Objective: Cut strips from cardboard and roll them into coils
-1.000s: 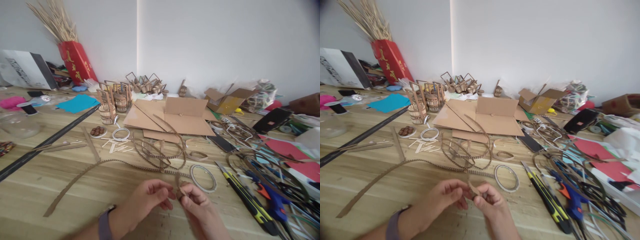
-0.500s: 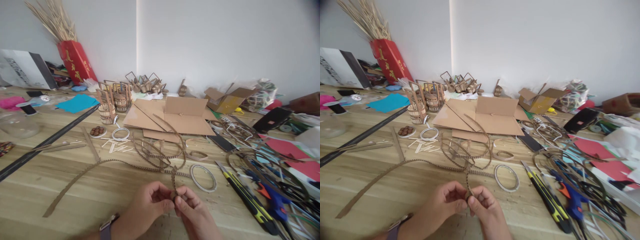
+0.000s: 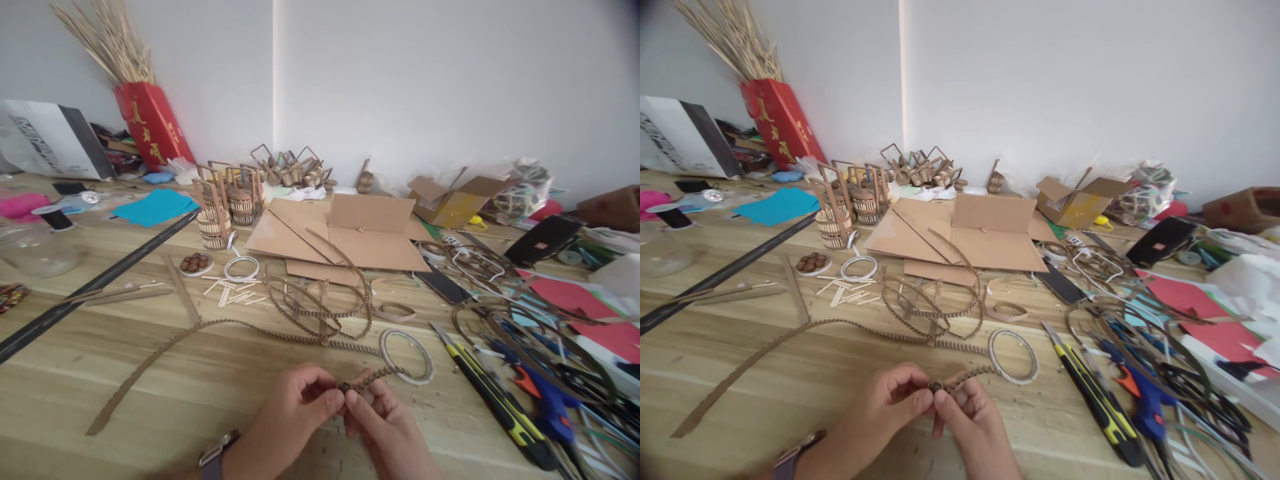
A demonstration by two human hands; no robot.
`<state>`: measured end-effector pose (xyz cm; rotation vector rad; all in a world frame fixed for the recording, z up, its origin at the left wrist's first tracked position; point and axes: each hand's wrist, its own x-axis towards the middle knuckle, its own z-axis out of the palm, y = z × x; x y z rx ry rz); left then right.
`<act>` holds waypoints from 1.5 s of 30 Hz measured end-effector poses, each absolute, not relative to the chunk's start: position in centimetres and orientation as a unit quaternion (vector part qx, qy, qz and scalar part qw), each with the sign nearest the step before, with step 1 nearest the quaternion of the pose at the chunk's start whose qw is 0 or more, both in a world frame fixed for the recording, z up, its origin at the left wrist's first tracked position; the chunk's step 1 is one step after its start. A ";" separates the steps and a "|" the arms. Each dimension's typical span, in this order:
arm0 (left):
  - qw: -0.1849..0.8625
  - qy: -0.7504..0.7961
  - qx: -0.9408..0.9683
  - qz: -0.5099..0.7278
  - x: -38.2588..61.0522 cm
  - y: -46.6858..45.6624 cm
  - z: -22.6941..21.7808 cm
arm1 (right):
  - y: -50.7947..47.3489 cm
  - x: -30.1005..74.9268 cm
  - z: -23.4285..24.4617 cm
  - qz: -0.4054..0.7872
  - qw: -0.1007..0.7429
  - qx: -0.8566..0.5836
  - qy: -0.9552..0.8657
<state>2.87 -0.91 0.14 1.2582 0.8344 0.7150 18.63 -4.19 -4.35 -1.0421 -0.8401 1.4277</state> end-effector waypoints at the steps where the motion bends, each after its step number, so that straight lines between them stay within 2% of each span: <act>1: 0.672 0.366 0.557 0.322 2.9 -0.9 0.0 | -4.2 18.7 -4.4 0.607 0.556 -0.443 -0.354; 8: 0.733 0.299 0.531 0.303 2.8 -0.9 -0.3 | -4.7 18.8 -3.4 0.614 0.530 -0.465 -0.355; 14: 0.733 0.315 0.540 0.269 2.7 -0.6 0.0 | -5.1 19.4 -3.0 0.541 0.531 -0.500 -0.418; 17: 0.748 0.314 0.526 0.255 2.6 -0.5 0.1 | -5.0 19.8 -2.9 0.510 0.495 -0.536 -0.455; 22: 0.763 0.281 0.532 0.236 2.6 -0.2 0.3 | -4.8 20.0 -2.7 0.555 0.442 -0.507 -0.489; 25: 0.770 0.251 0.538 0.234 2.6 -0.1 0.2 | -5.1 19.8 -2.3 0.547 0.447 -0.515 -0.486; 29: 0.778 0.270 0.513 0.242 2.6 -0.3 -0.6 | -5.5 19.6 -1.6 0.473 0.493 -0.552 -0.478; 34: 0.820 0.254 0.450 0.246 2.7 -0.6 -0.6 | -5.4 19.8 -0.7 0.373 0.495 -0.510 -0.597; 39: 0.820 0.234 0.463 0.242 2.7 -0.4 0.2 | -5.2 20.7 -1.3 0.357 0.430 -0.493 -0.667; 45: 0.779 0.291 0.497 0.248 2.6 -0.1 -0.4 | -5.7 21.2 -2.4 0.393 0.459 -0.516 -0.607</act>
